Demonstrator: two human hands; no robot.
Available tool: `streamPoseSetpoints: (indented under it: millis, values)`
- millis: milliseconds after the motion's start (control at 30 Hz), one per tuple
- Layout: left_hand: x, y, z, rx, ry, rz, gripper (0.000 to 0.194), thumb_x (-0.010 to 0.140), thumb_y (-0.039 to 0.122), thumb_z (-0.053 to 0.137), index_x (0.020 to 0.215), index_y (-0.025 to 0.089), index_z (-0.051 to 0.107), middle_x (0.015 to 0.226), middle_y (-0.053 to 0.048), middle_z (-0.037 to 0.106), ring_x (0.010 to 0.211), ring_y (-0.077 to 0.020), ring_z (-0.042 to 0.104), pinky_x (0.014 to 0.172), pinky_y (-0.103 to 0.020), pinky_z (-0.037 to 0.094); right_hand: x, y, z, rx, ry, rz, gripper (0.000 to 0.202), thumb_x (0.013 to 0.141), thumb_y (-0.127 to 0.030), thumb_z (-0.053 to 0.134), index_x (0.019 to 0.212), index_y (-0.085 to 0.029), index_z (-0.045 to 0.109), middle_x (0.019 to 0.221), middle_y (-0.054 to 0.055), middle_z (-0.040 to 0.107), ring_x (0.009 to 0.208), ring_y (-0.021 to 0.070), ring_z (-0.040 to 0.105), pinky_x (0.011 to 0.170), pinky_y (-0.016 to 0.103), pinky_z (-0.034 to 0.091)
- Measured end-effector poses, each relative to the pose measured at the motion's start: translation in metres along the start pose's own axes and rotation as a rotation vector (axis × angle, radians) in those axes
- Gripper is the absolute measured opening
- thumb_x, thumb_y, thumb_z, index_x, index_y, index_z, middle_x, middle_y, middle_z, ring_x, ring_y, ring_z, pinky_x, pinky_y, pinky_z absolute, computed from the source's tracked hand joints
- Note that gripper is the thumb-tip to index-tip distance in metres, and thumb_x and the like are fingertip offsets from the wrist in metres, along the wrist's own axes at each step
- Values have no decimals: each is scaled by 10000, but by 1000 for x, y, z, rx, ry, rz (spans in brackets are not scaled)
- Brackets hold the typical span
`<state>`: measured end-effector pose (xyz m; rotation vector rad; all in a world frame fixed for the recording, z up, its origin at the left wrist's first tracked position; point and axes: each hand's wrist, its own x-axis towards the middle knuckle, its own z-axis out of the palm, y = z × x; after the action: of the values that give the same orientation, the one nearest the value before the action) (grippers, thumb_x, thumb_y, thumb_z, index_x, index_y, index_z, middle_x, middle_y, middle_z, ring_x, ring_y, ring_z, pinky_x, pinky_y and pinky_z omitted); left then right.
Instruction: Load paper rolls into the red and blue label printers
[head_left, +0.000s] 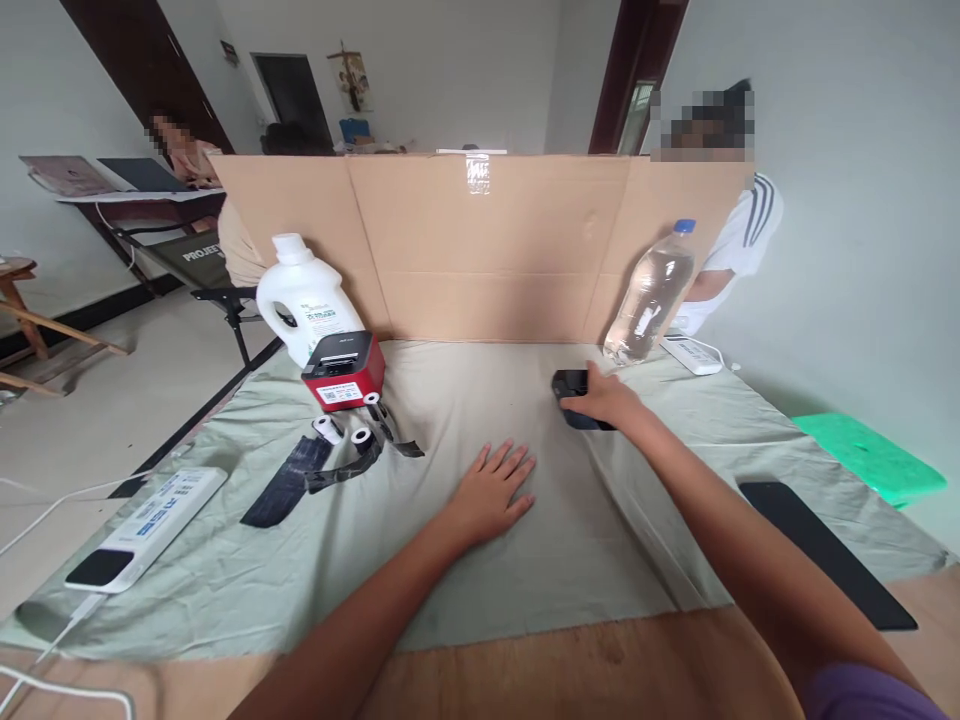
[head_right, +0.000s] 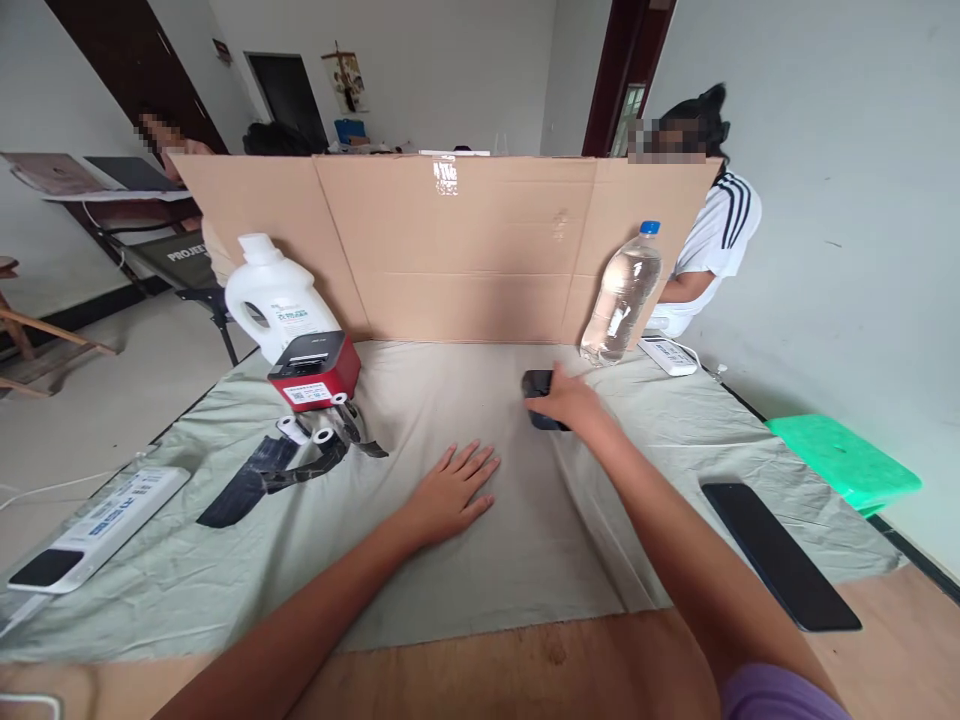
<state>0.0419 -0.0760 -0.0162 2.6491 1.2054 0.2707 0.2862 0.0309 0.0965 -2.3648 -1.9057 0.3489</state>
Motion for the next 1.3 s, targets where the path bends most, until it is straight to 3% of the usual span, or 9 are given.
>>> streamPoseSetpoints:
  millis: [167, 267, 367, 500, 600, 800, 1000, 1100, 1300]
  values:
    - [-3, 2, -4, -56, 112, 11, 510, 1004, 447, 455, 1444, 199, 526, 1584, -83, 455, 1483, -286, 384, 1238, -511, 261, -38, -91, 37, -37, -38, -180, 962, 789, -549, 663, 1564, -154, 252, 1278, 270, 553, 1076, 386, 657, 860, 421, 484]
    - [-4, 2, -6, -89, 186, 14, 330, 955, 320, 537, 1217, 176, 677, 1426, -91, 620, 1294, -268, 584, 1142, -450, 416, -46, -118, 54, -41, -29, -161, 985, 793, -553, 666, 1571, -121, 244, 1290, 294, 538, 1104, 394, 650, 885, 430, 484]
    - [-5, 2, -6, -117, 227, 46, 263, 928, 275, 560, 1122, 175, 707, 1338, -87, 680, 1221, -266, 632, 1085, -432, 472, -50, -130, 63, -53, -21, -101, 988, 797, -568, 666, 1569, -104, 259, 1322, 309, 521, 1142, 400, 638, 902, 445, 485]
    - [-11, 0, -10, -196, 260, 23, 262, 914, 249, 562, 1120, 200, 715, 1261, -65, 723, 1155, -254, 670, 1034, -406, 513, -50, -123, 57, -58, -80, -61, 1091, 795, -691, 630, 1617, -145, 162, 1379, 303, 518, 1200, 438, 607, 934, 540, 472]
    - [-14, -7, -19, -315, 328, -153, 282, 935, 246, 522, 1147, 238, 707, 1141, -39, 757, 1006, -218, 711, 913, -357, 565, -38, -99, 51, 76, -109, -172, 1089, 843, -791, 478, 1628, -118, 136, 1371, 302, 567, 1236, 440, 595, 973, 545, 457]
    - [23, -48, -37, -482, 500, -391, 381, 937, 171, 477, 1267, 192, 665, 1199, -68, 721, 1080, -190, 682, 979, -321, 548, -7, -50, 82, 446, 2, -327, 598, 1035, -458, 282, 1517, -137, 431, 1420, 167, 611, 1320, 275, 578, 1079, 398, 435]
    - [55, -73, -28, -412, 435, -371, 508, 903, 74, 404, 1335, 152, 658, 1184, -99, 699, 1097, -207, 662, 1010, -339, 520, -15, -41, 111, 509, 117, -364, 549, 1050, -426, 222, 1467, -203, 502, 1391, 104, 645, 1264, 257, 621, 1046, 379, 467]
    - [48, -70, -22, -272, 413, -389, 533, 895, 73, 407, 1363, 172, 642, 1218, -95, 698, 1142, -232, 632, 1036, -366, 495, -18, -43, 110, 483, 115, -327, 573, 1049, -407, 205, 1488, -153, 472, 1348, 144, 665, 1220, 282, 645, 1010, 389, 479]
    - [40, -56, -25, 134, 211, -448, 528, 948, 147, 382, 1444, 177, 560, 1207, -143, 673, 1146, -307, 588, 955, -435, 470, -18, -46, 107, 439, 78, -283, 536, 1004, -260, 246, 1464, -126, 487, 1252, 161, 712, 1115, 307, 682, 944, 403, 493]
